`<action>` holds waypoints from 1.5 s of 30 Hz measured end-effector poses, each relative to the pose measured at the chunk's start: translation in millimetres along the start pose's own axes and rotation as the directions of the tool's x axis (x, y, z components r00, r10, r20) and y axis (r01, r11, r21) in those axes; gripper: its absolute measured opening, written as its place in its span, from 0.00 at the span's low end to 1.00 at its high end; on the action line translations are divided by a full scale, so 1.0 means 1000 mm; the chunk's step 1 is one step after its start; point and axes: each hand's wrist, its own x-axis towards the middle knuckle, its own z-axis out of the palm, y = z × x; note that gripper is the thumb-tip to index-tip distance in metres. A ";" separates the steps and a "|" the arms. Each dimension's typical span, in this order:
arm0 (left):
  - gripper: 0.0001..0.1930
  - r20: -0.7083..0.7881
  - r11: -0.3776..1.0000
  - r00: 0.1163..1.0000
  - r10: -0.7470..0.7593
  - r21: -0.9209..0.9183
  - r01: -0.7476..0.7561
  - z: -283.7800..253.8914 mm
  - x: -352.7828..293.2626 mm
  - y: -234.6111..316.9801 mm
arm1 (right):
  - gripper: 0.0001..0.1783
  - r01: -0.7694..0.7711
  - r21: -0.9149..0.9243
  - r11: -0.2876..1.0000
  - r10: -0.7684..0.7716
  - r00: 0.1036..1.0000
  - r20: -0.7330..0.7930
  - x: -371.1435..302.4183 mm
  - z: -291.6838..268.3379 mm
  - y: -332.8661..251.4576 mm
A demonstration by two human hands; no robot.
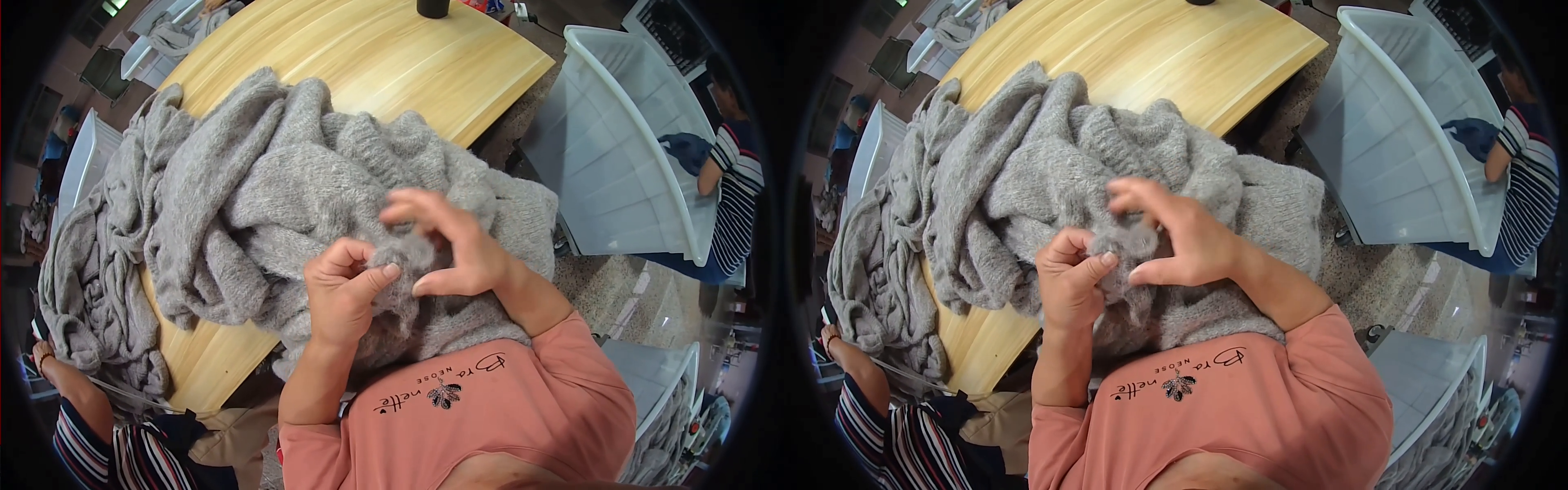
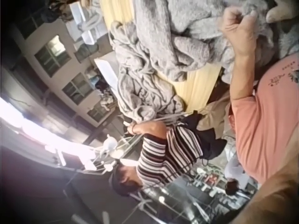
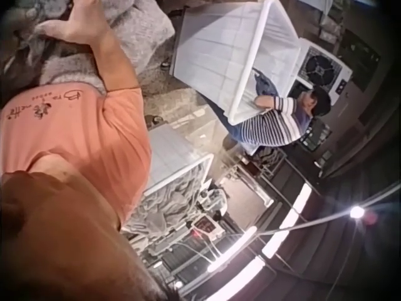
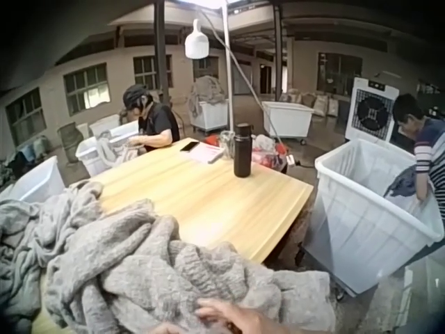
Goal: Inspecting grey knitted sweaters and removing lint or loose threads by hand and with snips.
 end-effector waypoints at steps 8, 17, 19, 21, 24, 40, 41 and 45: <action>0.01 0.002 0.918 0.974 0.227 0.334 -0.214 -0.003 -0.005 -0.007 | 0.07 -0.128 0.177 0.976 0.114 0.990 0.084 -0.007 0.025 0.019; 0.06 -0.128 0.969 0.986 -0.110 -0.234 0.078 -0.011 0.003 -0.001 | 0.40 0.189 -0.235 0.953 -0.188 0.982 0.026 -0.023 -0.018 0.000; 0.08 -0.106 0.959 0.986 -0.125 -0.266 0.093 -0.013 0.004 0.000 | 0.41 0.217 -0.456 0.863 -0.179 0.976 0.125 -0.040 -0.025 -0.002; 0.07 -0.108 0.954 0.991 -0.079 -0.296 0.044 -0.012 0.003 0.002 | 0.36 0.174 -0.531 0.829 -0.114 0.983 0.143 -0.055 -0.019 0.003; 0.06 -0.104 0.937 0.988 -0.117 -0.340 0.075 -0.011 0.001 0.011 | 0.23 0.182 -0.700 0.691 -0.305 0.951 -0.054 -0.066 -0.019 0.014; 0.04 0.048 0.994 0.998 -0.052 -0.093 0.056 0.021 -0.025 0.030 | 0.09 0.700 -0.329 0.633 -0.711 0.695 0.111 -0.036 -0.018 -0.040; 0.04 0.044 0.994 0.998 -0.049 -0.092 0.053 0.021 -0.023 0.028 | 0.09 0.715 -0.330 0.617 -0.725 0.679 0.116 -0.033 -0.013 -0.040; 0.03 0.075 0.988 0.986 -0.150 -0.017 0.152 0.016 -0.019 0.022 | 0.08 0.730 -0.479 0.487 -0.766 0.620 0.166 -0.022 0.004 -0.028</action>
